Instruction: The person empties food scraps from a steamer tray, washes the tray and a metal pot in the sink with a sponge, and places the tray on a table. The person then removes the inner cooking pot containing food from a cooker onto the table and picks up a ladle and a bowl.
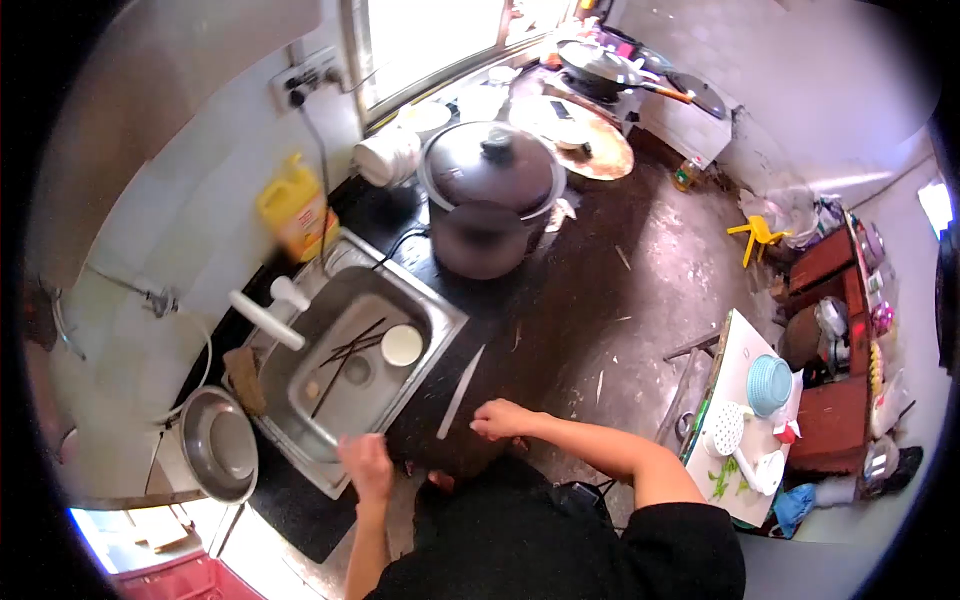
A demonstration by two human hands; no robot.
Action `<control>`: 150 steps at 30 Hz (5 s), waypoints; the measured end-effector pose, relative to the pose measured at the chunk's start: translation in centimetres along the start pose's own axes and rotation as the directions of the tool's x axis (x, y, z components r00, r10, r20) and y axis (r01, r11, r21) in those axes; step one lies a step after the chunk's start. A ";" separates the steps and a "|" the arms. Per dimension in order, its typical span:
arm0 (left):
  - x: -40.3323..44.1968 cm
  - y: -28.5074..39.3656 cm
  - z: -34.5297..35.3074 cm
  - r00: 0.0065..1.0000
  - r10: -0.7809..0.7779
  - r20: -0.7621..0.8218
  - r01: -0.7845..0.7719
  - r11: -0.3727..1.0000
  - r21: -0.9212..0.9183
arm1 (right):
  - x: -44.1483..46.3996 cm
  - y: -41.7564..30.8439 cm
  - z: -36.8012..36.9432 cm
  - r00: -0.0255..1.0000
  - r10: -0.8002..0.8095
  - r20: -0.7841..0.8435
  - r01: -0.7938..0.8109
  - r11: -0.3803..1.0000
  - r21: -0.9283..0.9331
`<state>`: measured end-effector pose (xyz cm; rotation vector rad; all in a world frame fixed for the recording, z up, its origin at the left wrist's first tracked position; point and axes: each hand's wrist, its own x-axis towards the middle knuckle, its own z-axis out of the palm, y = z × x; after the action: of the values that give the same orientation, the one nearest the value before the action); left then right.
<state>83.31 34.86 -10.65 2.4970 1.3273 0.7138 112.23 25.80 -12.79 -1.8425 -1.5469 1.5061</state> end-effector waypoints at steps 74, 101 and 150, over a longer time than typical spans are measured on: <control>98.9 110.4 81.5 0.845 0.320 0.429 0.026 0.776 -0.630 | -9.4 78.8 -150.5 0.780 0.098 -0.618 -0.391 0.847 -0.360; 153.6 104.8 97.3 0.840 -0.523 -0.147 0.484 0.843 -0.234 | 32.0 70.6 -197.9 0.875 -0.099 -0.474 0.014 0.984 -0.179; 96.3 129.0 69.8 0.012 -0.823 -0.568 0.265 0.550 -0.792 | 1.2 53.3 -162.9 0.703 -0.621 0.346 0.625 0.772 0.114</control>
<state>257.05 43.25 12.68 0.6367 1.9077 2.0851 276.68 67.40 11.93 -0.8718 -2.0678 1.5241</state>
